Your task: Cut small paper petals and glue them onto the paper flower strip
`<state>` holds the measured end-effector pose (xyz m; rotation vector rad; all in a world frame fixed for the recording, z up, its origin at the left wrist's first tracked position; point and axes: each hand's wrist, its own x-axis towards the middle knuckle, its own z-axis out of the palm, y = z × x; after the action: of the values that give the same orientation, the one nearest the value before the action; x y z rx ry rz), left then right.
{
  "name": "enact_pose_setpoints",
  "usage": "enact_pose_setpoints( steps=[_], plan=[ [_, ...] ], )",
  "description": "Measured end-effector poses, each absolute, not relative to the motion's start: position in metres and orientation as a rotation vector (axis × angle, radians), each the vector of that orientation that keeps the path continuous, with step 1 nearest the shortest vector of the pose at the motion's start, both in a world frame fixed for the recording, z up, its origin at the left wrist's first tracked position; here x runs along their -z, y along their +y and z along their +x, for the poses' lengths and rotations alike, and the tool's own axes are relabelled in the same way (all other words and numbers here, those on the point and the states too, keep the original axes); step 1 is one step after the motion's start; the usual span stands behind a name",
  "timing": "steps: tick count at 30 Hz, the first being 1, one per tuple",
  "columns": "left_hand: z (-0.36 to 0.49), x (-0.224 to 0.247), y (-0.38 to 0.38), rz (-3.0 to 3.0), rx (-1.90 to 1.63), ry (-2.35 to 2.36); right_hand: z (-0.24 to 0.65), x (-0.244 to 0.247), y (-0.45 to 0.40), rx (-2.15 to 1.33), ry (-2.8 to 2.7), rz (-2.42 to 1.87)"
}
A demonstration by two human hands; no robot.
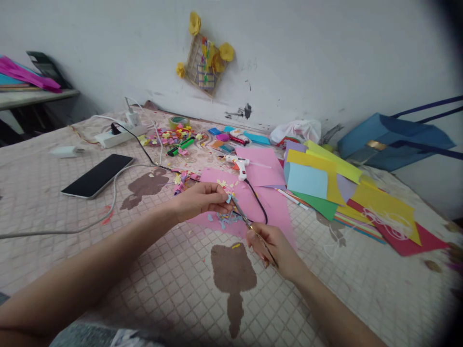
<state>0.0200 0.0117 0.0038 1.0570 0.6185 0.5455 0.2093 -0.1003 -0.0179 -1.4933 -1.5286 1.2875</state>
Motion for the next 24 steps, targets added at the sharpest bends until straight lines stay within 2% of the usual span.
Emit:
enact_pose_setpoints(
  steps=[17,24],
  plan=[
    [0.0106,-0.0068,0.0178,1.075,-0.442,0.518,0.2111,0.0207,-0.0986,-1.357,-1.492,-1.507],
    [0.0106,-0.009,0.0168,1.082,-0.431,0.492,0.2115,0.0117,-0.1013,-1.449,-1.505,-1.377]
  ],
)
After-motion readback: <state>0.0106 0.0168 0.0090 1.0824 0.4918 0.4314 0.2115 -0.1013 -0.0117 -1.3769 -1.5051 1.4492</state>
